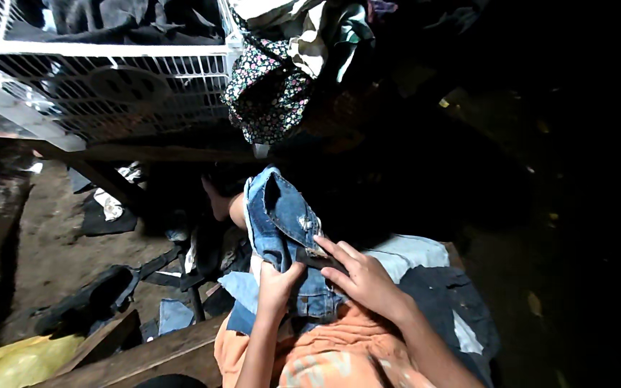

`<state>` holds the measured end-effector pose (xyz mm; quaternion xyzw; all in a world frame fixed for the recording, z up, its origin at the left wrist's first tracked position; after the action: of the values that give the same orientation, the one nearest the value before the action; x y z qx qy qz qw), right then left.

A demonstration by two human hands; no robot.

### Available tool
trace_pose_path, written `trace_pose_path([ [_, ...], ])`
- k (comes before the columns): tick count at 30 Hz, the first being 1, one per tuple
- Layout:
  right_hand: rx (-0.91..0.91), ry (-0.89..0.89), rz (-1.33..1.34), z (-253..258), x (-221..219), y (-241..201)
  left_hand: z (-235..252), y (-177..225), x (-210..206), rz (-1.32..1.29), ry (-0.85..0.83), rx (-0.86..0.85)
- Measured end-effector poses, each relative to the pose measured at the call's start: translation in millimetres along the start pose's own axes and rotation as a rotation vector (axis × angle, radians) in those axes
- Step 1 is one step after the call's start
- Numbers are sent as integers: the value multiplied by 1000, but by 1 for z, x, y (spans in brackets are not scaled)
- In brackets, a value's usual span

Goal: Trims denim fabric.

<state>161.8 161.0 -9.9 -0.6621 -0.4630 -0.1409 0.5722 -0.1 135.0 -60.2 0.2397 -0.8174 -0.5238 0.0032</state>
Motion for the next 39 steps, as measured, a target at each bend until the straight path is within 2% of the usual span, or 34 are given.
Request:
trace_pose_path([
  [2,4,-10,-45,1,6,-5,1,1,0,4,1,1],
  [5,27,115,-75,-1,13,-8,3,0,-1,4,-14,-35],
  [11,-38,-5,216,-2,-9,2,-1,1,-4,-83,-26,-43],
  [16,-25,158,197,-3,-12,6,-1,2,-6,-55,-61,-51],
  [19,-19,169,312,1,-12,14,-3,4,-8,-36,-78,-29],
  [22,71,249,389,2,-10,15,-4,4,-8,-21,-83,-27],
  [26,157,411,270,5,-8,10,-4,-1,-12,26,-59,-39],
  [32,171,455,224,22,-6,2,-1,-2,-19,101,-61,-97],
  [33,176,430,306,24,-6,3,1,-2,-19,104,-61,-85],
  [35,149,263,588,30,-5,5,4,-2,-16,102,-78,-36],
  [37,7,45,859,34,-6,8,4,-2,-12,66,-113,51],
  [39,-195,-165,1007,37,-11,12,5,1,-10,32,-146,105],
])
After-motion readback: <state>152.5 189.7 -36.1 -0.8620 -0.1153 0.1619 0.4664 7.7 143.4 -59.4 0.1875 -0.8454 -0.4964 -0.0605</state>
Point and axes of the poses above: each hand's wrist, its own z-axis towards the middle knuckle, its own x-axis out of the back of the hand, y = z × x, the point moved 8 cm from there along z, towards the middle knuckle, and after that the axes turned 5 degrees about -x, right-handed, at the moved point
